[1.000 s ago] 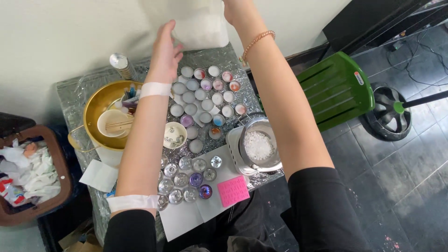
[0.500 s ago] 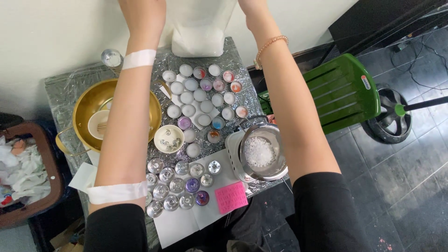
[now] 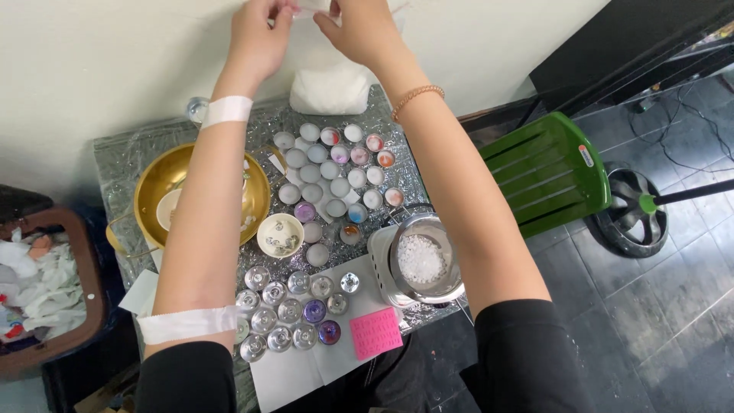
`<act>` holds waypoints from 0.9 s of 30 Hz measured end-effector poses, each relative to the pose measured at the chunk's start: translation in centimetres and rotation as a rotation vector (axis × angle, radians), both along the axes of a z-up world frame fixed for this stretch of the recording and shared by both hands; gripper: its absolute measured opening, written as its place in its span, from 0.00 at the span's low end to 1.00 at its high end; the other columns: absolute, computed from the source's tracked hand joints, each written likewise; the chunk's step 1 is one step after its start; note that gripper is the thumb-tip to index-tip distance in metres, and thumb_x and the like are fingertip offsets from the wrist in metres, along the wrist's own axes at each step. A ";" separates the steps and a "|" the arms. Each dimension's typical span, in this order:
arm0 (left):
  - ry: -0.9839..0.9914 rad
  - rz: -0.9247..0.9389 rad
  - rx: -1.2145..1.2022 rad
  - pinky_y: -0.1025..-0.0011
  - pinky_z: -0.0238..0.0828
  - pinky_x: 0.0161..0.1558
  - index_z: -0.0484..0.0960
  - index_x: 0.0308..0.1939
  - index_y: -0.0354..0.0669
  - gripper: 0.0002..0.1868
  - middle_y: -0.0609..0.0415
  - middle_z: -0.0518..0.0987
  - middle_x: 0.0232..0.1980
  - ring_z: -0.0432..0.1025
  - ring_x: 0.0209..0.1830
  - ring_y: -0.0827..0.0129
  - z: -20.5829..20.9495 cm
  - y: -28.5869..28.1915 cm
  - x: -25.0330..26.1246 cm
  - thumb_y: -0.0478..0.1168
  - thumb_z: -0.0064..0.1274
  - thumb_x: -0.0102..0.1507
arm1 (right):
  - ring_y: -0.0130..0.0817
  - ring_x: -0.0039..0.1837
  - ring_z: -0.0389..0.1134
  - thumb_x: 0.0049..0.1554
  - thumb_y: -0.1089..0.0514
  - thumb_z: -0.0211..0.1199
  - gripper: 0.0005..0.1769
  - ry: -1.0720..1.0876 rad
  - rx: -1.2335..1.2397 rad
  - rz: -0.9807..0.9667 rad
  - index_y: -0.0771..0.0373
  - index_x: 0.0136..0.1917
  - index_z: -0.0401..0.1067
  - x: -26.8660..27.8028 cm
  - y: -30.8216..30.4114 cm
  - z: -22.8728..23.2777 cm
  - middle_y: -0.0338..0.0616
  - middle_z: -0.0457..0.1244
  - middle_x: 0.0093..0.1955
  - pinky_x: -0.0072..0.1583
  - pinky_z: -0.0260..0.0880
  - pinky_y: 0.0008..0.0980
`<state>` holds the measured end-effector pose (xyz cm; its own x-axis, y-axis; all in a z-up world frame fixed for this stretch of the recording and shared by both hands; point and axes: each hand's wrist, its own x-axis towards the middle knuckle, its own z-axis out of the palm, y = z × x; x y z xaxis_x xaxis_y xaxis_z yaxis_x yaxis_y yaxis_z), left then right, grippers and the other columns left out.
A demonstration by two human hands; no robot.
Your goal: Pouring wax flakes into a melting pot and stirring them.
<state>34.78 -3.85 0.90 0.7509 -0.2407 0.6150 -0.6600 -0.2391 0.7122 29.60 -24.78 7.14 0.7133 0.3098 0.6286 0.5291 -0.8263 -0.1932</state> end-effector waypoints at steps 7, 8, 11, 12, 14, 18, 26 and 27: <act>0.078 -0.072 0.076 0.65 0.75 0.37 0.83 0.45 0.37 0.10 0.48 0.84 0.43 0.77 0.33 0.60 3.5 2.0 -3.9 0.40 0.60 0.66 | 0.46 0.53 0.69 0.58 0.60 0.67 0.04 0.134 -0.067 -0.011 0.59 0.47 0.74 -3.7 2.5 2.1 0.45 0.69 0.46 0.54 0.62 0.48; 0.080 -0.072 0.076 0.65 0.75 0.37 0.83 0.45 0.37 0.10 0.48 0.84 0.43 0.77 0.33 0.60 3.1 1.9 -4.1 0.40 0.60 0.66 | 0.46 0.53 0.69 0.58 0.60 0.67 0.04 0.136 -0.067 -0.010 0.59 0.47 0.74 -3.8 2.6 2.1 0.45 0.69 0.46 0.54 0.62 0.48; 0.156 -0.054 0.081 0.65 0.75 0.39 0.83 0.47 0.39 0.10 0.51 0.86 0.44 0.77 0.32 0.61 2.0 1.3 -4.0 0.42 0.60 0.67 | 0.43 0.53 0.70 0.61 0.59 0.67 0.05 0.197 -0.014 0.004 0.59 0.49 0.73 -4.1 3.1 2.2 0.42 0.70 0.47 0.55 0.62 0.47; 0.127 -0.028 0.092 0.65 0.75 0.39 0.84 0.47 0.40 0.10 0.50 0.86 0.44 0.78 0.33 0.61 1.5 1.2 -3.9 0.42 0.60 0.67 | 0.43 0.53 0.70 0.59 0.58 0.68 0.07 0.207 0.009 0.031 0.60 0.49 0.73 -4.3 3.4 2.2 0.42 0.70 0.46 0.56 0.64 0.47; 0.100 -0.005 0.105 0.64 0.75 0.40 0.85 0.47 0.41 0.10 0.50 0.86 0.44 0.78 0.35 0.61 1.3 1.1 -4.0 0.43 0.60 0.67 | 0.43 0.53 0.70 0.58 0.57 0.69 0.09 0.218 0.034 0.056 0.60 0.49 0.72 -4.5 3.7 2.1 0.42 0.70 0.46 0.57 0.65 0.46; 0.115 0.051 0.157 0.63 0.75 0.39 0.86 0.43 0.43 0.11 0.50 0.86 0.41 0.79 0.34 0.60 3.1 2.0 -5.6 0.45 0.62 0.65 | 0.43 0.52 0.68 0.57 0.56 0.71 0.07 0.139 -0.031 -0.003 0.59 0.47 0.76 -4.9 3.8 2.0 0.39 0.71 0.43 0.58 0.62 0.47; 0.023 0.207 0.285 0.55 0.67 0.41 0.87 0.31 0.46 0.12 0.55 0.86 0.31 0.78 0.31 0.62 3.7 2.4 -6.0 0.49 0.68 0.60 | 0.38 0.53 0.66 0.55 0.52 0.74 0.08 0.218 0.040 -0.088 0.56 0.42 0.79 -5.6 1.8 1.6 0.35 0.70 0.42 0.59 0.59 0.44; 0.017 0.189 0.267 0.57 0.69 0.41 0.86 0.33 0.46 0.12 0.55 0.85 0.33 0.78 0.32 0.61 3.1 2.2 -5.7 0.48 0.67 0.61 | 0.39 0.52 0.65 0.54 0.53 0.74 0.07 0.158 -0.011 -0.095 0.56 0.40 0.79 -6.0 1.9 2.1 0.36 0.70 0.40 0.58 0.58 0.43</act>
